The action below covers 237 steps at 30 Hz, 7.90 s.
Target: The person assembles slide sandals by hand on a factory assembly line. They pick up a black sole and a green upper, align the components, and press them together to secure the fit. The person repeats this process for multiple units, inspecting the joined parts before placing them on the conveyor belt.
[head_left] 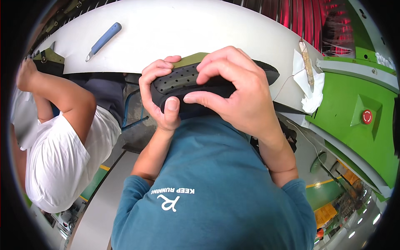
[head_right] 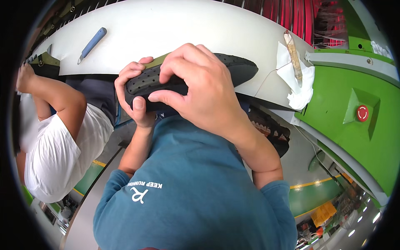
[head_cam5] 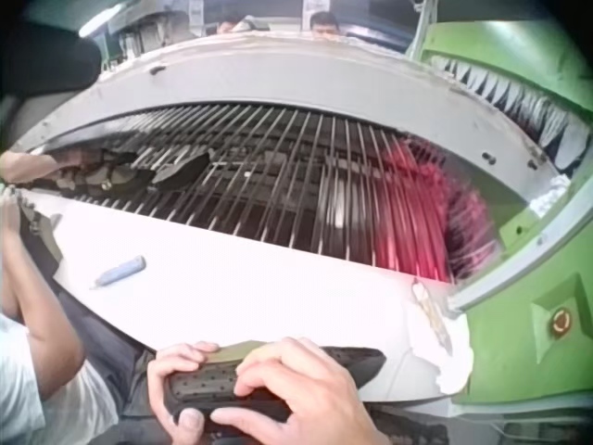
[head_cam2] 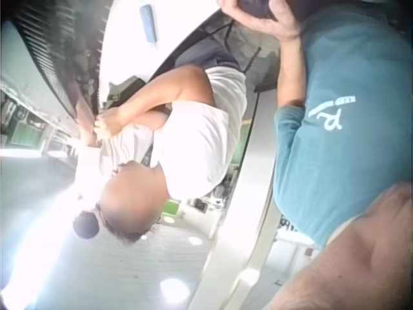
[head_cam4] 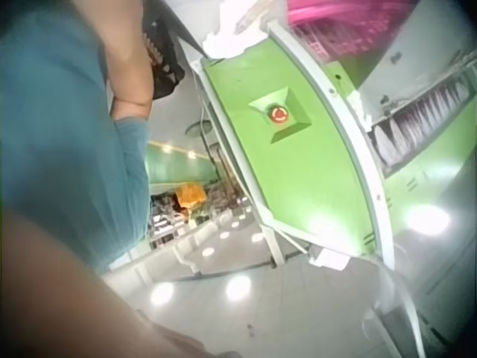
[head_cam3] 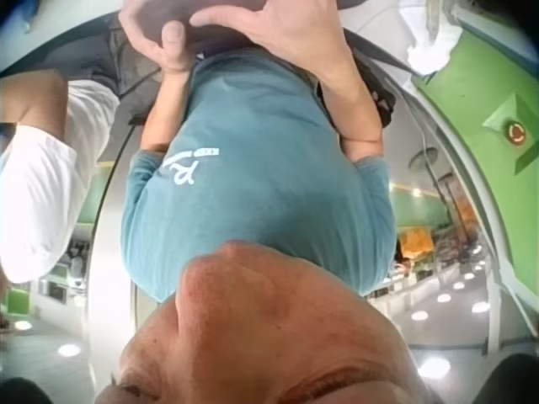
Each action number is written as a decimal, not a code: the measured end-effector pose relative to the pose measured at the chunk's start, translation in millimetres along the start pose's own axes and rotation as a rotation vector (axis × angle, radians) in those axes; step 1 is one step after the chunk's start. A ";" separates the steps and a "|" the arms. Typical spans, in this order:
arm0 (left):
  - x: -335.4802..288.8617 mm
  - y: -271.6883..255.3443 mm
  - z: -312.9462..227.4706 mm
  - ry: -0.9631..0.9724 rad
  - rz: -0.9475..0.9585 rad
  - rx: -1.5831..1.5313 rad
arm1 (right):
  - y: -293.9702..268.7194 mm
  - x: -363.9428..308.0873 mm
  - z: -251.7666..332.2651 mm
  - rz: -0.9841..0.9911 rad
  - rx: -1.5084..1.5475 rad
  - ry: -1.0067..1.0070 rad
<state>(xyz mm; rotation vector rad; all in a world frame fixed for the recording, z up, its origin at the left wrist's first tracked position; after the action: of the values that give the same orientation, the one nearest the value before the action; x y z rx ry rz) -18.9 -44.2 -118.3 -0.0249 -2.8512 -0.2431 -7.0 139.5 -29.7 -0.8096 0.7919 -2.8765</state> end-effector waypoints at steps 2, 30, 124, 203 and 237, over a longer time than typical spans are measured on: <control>1.7 0.4 -0.1 0.004 0.001 0.007 | -2.9 3.3 -2.1 0.002 -0.037 -0.017; 15.0 0.9 1.6 -0.003 0.050 0.024 | -46.0 -29.2 -44.2 0.052 -0.019 -0.009; 72.8 34.8 9.0 -0.391 0.350 0.088 | -51.0 19.0 -62.2 0.012 0.135 -0.136; 114.1 118.4 -13.0 0.016 0.368 0.607 | -96.4 38.8 -86.3 0.050 -0.373 -0.011; 97.1 121.0 -23.9 0.228 0.347 0.761 | -88.1 23.4 -126.5 0.014 0.253 0.203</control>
<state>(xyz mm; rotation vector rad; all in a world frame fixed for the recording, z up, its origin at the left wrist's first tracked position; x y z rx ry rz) -100.8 70.4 -49.0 -0.3075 -2.4731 0.8423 -82.7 270.3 -68.0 -0.4884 0.4290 -2.9954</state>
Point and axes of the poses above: each hand's wrist, its own x-axis towards the middle knuckle, its own y-axis out of the palm, z = x × y, the point moved 9 cm from there along x, towards the middle knuckle, and after that the axes turned 11 degrees about -y, right-handed, at the moved point
